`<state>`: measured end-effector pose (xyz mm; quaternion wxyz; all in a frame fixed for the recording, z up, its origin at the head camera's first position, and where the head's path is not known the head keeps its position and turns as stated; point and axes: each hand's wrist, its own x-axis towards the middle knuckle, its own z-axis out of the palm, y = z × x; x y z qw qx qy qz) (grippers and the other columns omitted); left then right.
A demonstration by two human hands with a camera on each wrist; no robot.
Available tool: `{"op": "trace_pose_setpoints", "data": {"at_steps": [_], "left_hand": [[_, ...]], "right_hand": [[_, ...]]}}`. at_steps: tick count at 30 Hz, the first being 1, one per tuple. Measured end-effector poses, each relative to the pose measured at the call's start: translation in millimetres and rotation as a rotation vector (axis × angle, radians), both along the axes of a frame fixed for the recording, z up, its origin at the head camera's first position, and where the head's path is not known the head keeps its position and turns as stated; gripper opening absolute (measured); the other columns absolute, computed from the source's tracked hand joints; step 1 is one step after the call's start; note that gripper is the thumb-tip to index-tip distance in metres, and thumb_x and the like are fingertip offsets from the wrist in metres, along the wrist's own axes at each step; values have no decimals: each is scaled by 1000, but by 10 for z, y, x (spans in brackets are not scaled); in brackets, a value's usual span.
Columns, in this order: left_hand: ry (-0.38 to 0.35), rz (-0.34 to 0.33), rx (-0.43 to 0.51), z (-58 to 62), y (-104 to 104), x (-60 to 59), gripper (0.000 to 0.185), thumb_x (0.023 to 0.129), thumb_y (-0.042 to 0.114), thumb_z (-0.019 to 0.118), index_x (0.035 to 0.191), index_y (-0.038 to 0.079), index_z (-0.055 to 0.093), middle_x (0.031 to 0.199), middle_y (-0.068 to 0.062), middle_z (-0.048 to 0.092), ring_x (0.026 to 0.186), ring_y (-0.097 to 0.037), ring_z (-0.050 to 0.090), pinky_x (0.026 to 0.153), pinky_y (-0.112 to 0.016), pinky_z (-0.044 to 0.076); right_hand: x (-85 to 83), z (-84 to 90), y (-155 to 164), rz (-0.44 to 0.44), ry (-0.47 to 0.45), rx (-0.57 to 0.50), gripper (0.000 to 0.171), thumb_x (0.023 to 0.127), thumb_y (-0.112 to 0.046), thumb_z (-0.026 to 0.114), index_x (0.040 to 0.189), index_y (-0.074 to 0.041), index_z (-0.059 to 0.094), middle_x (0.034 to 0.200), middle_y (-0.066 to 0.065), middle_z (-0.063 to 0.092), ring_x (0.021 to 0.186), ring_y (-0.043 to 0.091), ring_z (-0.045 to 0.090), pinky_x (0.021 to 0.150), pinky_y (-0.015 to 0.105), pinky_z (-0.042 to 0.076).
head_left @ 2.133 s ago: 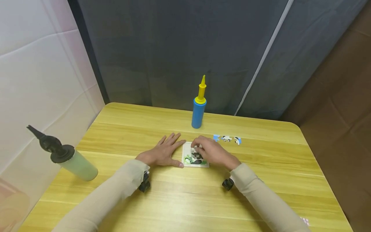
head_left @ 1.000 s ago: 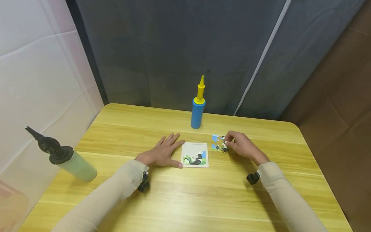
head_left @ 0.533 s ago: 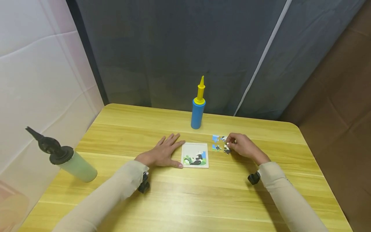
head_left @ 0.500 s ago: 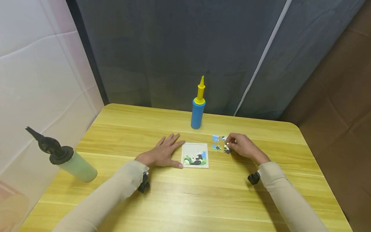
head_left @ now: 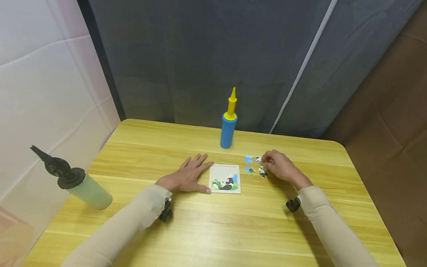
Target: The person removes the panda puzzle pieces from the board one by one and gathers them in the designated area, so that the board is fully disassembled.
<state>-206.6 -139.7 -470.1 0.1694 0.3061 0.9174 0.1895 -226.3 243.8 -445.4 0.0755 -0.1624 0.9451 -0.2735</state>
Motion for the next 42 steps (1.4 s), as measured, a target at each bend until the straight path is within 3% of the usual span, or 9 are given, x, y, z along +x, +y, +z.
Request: {"op": "trace_pose_setpoints", "data": {"at_steps": [4,11,21,31,36,42], "left_hand": [[-3,2,-3,4,-8,-2,105,91,63,76,171,18,26,181,-18,2,169,-44,1,135,-68,3],[-1,4,-5,17,-17,3,104,91,62,77,171,17,26,181,-18,2,169,-44,1,135,-68,3],[-3,2,0,40,-10,-3,104,91,61,78,171,16,27,181,-19,3,168,-45,2,134,-69,4],[-17,1,-2,42,22,3,103,92,60,78,170,17,27,181,-20,2,168,-45,1,135,-68,3],[-17,-3,-4,44,34,0,103,92,60,77,171,17,26,181,-20,1,168,-45,0,135,-67,2],[-17,-2,-1,53,42,-5,103,93,59,77,171,16,26,181,-20,2,168,-45,1,135,-68,3]], "right_hand": [[12,52,-47,8,19,3,15,105,-9,66,116,-1,72,114,16,70,101,26,67,91,47,56],[52,97,-236,50,-15,4,17,106,-12,64,118,-3,72,117,15,69,95,24,65,83,42,56],[200,38,-609,147,17,33,16,102,-13,71,117,-7,73,114,10,72,107,28,71,95,48,59],[286,-7,-888,233,2,108,19,98,-17,78,115,-12,73,114,3,69,93,13,61,84,35,56],[314,-1,-941,238,-24,157,23,97,-19,79,118,-12,73,115,4,66,93,14,59,82,35,55],[296,47,-1004,217,-79,169,27,98,-14,77,123,-9,69,119,8,65,100,19,62,88,40,58]]}}
